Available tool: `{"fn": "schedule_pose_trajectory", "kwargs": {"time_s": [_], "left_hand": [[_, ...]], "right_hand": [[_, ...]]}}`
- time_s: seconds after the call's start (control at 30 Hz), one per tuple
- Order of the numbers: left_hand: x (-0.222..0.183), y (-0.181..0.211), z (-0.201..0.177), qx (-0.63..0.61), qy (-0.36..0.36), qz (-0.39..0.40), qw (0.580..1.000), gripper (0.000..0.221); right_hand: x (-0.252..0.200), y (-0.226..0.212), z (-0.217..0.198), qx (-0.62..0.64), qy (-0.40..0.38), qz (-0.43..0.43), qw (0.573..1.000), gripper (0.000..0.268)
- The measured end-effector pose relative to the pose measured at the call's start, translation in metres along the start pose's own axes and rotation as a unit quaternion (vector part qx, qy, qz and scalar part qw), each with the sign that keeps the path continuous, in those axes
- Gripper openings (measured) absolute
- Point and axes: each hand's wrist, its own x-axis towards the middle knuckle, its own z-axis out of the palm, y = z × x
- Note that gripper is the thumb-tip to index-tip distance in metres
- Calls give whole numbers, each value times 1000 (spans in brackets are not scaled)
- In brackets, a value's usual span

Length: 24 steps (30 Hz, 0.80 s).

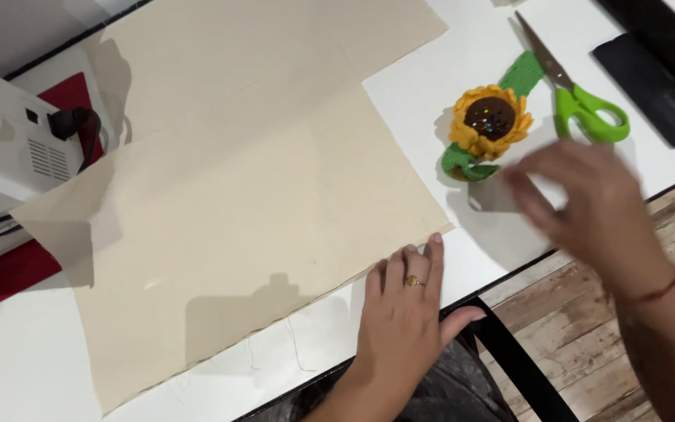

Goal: Pinning the edges of fabric pieces together on a work table in preparation for sewing

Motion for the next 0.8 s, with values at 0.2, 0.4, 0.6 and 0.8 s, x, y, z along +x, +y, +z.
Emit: {"fn": "schedule_pose_trajectory", "kwargs": {"time_s": [0.2, 0.4, 0.6, 0.8], "left_hand": [[-1, -2, -1, -8, -11, 7, 1000, 100], [-3, -3, 2, -50, 6, -2, 999, 94], [-3, -3, 5, -43, 20, 1, 999, 96], [-4, -4, 5, -41, 17, 4, 999, 95]], "right_hand": [[51, 6, -31, -191, 29, -110, 975, 10], [59, 10, -17, -247, 21, -153, 957, 14], [55, 13, -11, -271, 12, -141, 952, 8], [57, 12, -16, -285, -51, -118, 950, 17]]}}
